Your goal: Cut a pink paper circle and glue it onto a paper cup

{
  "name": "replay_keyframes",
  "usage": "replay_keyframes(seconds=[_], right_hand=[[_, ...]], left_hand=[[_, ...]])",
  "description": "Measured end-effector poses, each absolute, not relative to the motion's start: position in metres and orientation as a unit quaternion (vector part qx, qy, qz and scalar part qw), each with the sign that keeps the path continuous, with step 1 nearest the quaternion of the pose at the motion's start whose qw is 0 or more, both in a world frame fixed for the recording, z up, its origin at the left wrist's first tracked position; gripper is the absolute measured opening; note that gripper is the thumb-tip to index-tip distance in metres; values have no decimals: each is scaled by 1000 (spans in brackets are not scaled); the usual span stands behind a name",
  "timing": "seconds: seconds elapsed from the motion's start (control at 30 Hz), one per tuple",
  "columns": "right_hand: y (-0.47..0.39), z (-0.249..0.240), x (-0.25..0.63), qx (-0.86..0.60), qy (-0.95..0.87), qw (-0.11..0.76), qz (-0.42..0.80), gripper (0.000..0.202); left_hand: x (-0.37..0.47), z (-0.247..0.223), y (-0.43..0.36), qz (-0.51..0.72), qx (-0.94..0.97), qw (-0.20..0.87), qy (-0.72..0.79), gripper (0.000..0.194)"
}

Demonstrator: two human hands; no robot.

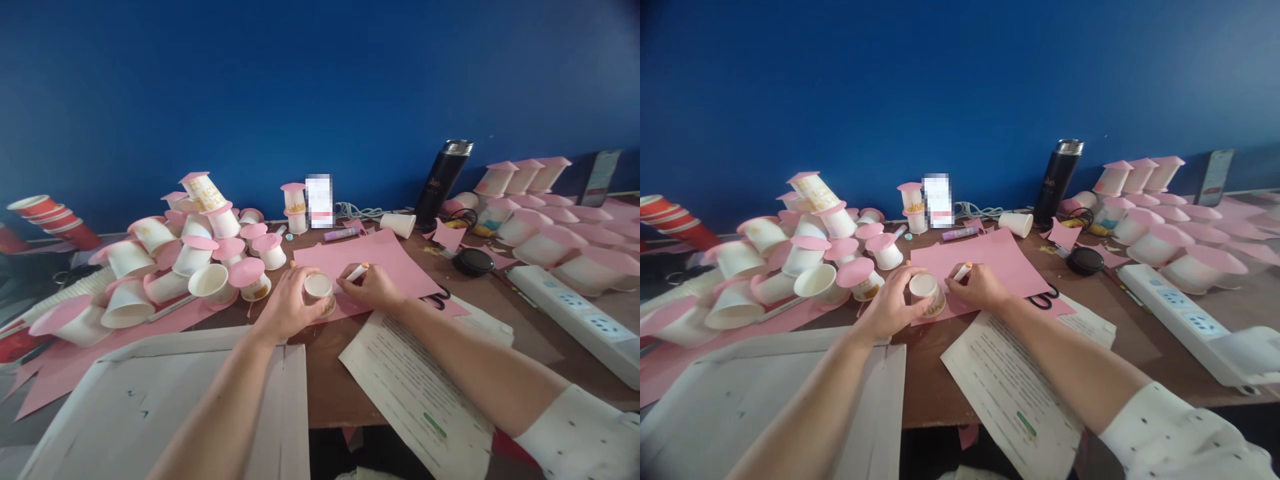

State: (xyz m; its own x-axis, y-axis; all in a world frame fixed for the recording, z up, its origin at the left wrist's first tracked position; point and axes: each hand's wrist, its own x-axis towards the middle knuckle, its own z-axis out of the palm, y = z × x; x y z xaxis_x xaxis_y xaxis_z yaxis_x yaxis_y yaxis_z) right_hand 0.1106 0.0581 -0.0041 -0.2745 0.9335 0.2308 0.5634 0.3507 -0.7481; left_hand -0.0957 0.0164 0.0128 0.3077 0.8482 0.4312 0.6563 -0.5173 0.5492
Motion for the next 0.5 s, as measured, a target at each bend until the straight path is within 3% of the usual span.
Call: replay_keyframes(seconds=[0.5], right_hand=[[63, -10, 101, -453, -737, 381, 326, 16]], left_hand=[[-95, 14, 16, 356, 798, 137, 466, 39]])
